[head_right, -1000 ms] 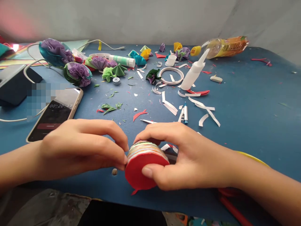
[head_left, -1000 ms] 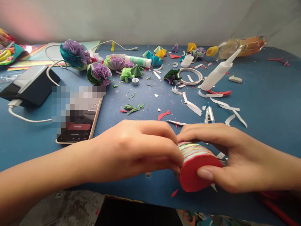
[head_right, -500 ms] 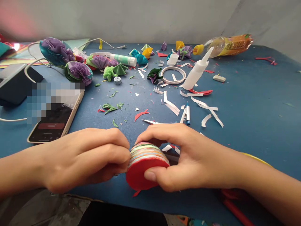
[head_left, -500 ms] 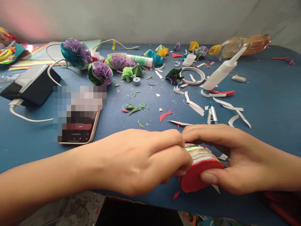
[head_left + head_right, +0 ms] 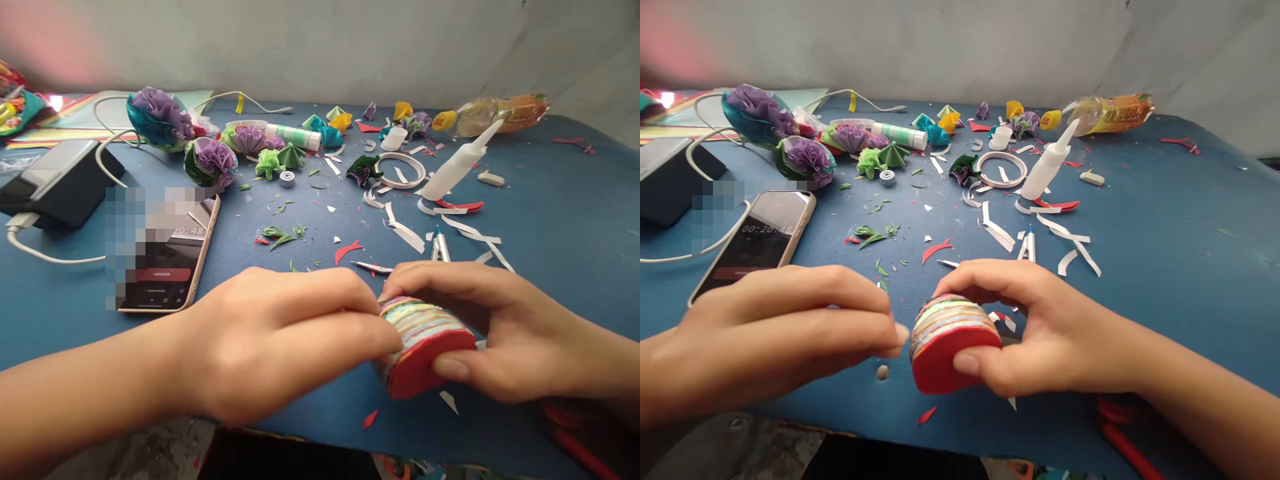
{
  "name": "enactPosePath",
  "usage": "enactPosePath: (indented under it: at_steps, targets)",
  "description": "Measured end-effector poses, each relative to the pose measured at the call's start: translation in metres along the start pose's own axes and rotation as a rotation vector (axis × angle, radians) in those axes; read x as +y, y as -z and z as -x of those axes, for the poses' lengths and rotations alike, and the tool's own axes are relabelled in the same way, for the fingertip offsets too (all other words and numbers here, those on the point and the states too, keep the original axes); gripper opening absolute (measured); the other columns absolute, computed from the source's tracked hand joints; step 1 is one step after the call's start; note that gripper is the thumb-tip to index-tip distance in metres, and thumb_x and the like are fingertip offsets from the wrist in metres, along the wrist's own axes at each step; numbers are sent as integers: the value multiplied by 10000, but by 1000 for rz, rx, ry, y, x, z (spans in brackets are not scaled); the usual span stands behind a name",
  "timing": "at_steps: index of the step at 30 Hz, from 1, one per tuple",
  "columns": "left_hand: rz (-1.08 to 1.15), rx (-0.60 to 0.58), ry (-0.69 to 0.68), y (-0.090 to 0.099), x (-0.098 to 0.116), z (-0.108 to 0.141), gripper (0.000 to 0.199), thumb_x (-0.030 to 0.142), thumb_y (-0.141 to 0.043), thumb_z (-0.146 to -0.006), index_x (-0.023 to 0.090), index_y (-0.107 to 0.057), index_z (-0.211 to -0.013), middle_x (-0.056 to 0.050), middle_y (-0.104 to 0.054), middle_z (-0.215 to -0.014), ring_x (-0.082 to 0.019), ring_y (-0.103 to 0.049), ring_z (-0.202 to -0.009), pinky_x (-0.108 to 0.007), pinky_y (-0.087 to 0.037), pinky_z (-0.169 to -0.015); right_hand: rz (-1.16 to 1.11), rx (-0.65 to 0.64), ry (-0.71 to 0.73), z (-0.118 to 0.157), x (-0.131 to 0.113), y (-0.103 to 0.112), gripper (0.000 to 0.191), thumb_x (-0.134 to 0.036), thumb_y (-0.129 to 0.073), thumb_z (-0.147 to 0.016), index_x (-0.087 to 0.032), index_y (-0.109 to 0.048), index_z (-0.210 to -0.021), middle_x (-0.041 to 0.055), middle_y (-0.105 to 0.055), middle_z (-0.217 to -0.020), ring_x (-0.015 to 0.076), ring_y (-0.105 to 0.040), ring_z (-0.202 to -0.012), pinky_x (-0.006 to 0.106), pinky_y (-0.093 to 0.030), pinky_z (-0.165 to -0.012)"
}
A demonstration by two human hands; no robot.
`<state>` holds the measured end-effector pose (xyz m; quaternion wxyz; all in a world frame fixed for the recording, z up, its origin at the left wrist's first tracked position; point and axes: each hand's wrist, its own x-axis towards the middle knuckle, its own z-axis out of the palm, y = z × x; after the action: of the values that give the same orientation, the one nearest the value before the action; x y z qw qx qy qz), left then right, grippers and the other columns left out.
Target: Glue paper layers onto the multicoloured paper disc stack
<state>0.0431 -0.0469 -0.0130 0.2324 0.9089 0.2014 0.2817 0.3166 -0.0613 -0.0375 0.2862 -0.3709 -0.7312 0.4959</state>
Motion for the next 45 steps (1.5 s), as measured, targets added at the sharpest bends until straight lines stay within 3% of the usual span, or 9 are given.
enactPosePath:
  at_steps: [7,14,17,20,26,31,34,40,45]
  targets:
    - [161,-168,-6,-6,-13,-7,213,133,-580,-1011,265,-747,-1019,18,-755,-1035,-98,-728,-830,-152,-595,-814,87,-106,22,-1,-4,-1,266,-298,-796,-846,-290,-732,-1104,-34,-747,-993,149,-722,-907,161,-575,-800]
    - [-55,-283,-138,3,-8,-13,342,108,-438,-1048,271,-739,-1037,12,-736,-944,-77,-663,-686,-139,-535,-670,109,-129,37,-4,-6,-4,322,-148,-774,-755,-285,-737,-1043,-61,-742,-929,134,-727,-835,136,-572,-722]
    - [-99,-322,-136,1,-3,-18,372,89,-369,-1055,219,-709,-979,9,-703,-875,-85,-596,-589,-176,-454,-516,133,-134,19,-4,-7,-6,285,-160,-776,-756,-285,-736,-1008,-58,-732,-874,146,-718,-781,157,-572,-656]
    - [-108,-341,-112,-7,-3,-19,352,127,-342,-1073,213,-649,-921,17,-662,-837,-99,-539,-543,-205,-420,-472,129,-132,25,-4,-7,-7,264,-188,-794,-759,-299,-734,-990,-66,-722,-855,149,-709,-773,161,-566,-633]
    - [64,-155,-89,-12,-6,-10,273,121,-356,-1075,250,-574,-973,20,-608,-827,-100,-603,-668,-186,-490,-544,-41,-139,-21,-3,-3,-3,273,-287,-791,-867,-301,-728,-1132,-41,-747,-1004,151,-729,-861,188,-601,-778]
    - [72,4,-115,-1,0,-12,199,33,-613,-945,228,-581,-969,6,-749,-991,-57,-708,-808,-103,-583,-750,-117,-57,4,0,-2,1,328,-301,-835,-854,-324,-719,-1159,-47,-745,-1060,137,-731,-950,154,-580,-861]
    - [40,77,-139,2,-2,-15,190,10,-695,-858,180,-611,-870,-7,-780,-905,-45,-732,-817,-52,-567,-834,-129,-60,24,2,-3,-1,335,-297,-839,-852,-362,-719,-1158,-71,-732,-1047,112,-717,-933,133,-569,-862]
    - [147,111,-9,-4,-10,-13,131,40,-722,-844,159,-668,-831,3,-781,-779,-97,-746,-698,-141,-613,-682,-11,38,112,2,1,-5,388,-282,-851,-845,-389,-691,-1182,-74,-706,-1066,96,-689,-947,118,-551,-888]
    - [178,152,76,-6,-8,-12,146,59,-737,-872,173,-655,-829,38,-750,-774,-81,-707,-678,-161,-614,-661,96,78,169,2,5,-6,485,-162,-842,-793,-368,-650,-1188,-41,-689,-1087,140,-690,-987,173,-573,-914]
